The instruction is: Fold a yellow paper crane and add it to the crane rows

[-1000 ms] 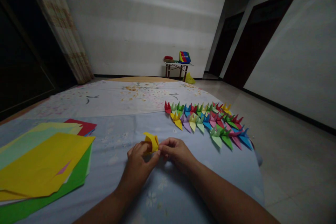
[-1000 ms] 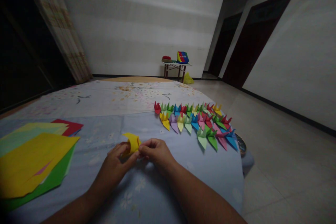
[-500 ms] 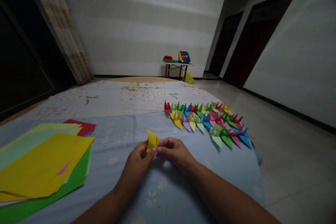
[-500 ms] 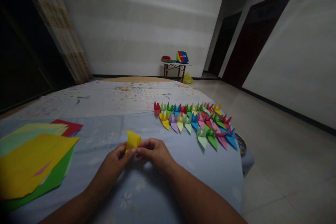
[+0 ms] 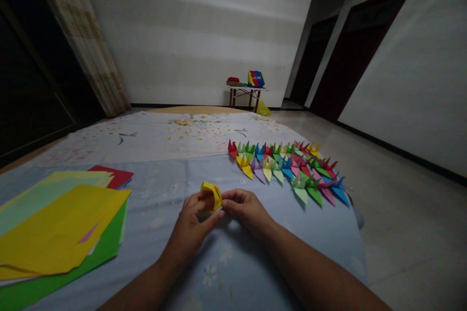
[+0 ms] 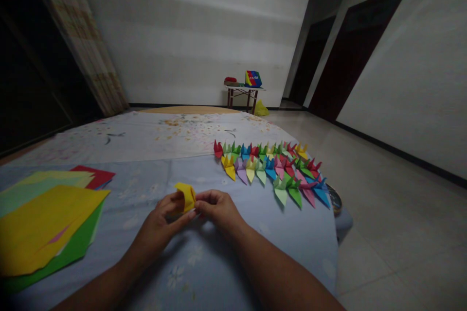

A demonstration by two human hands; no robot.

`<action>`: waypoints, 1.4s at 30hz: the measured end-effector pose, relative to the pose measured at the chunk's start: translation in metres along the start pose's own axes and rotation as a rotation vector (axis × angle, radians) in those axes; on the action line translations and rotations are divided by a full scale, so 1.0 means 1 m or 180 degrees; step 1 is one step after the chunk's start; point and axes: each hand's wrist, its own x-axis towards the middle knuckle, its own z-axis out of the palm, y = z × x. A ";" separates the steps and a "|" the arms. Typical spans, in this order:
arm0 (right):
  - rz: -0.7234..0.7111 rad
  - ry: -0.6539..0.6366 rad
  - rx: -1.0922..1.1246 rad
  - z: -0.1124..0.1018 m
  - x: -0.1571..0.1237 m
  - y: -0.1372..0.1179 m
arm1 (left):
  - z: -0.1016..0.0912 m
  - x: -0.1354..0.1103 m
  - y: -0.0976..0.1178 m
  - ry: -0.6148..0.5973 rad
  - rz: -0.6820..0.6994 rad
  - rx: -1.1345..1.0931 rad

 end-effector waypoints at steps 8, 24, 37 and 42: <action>-0.0008 0.0030 0.0011 -0.003 0.002 0.001 | -0.004 0.000 -0.001 0.0631 0.0335 0.0447; 0.0243 -0.0310 0.0039 -0.009 0.001 0.001 | -0.010 0.009 0.007 -0.0224 -0.1273 -0.1911; -0.0144 -0.0793 -0.0207 -0.009 0.000 -0.001 | -0.003 0.006 0.004 0.0039 -0.1184 -0.1597; -0.0138 -0.0666 -0.0224 -0.007 -0.001 -0.001 | 0.002 0.005 -0.001 -0.0193 -0.1005 -0.1614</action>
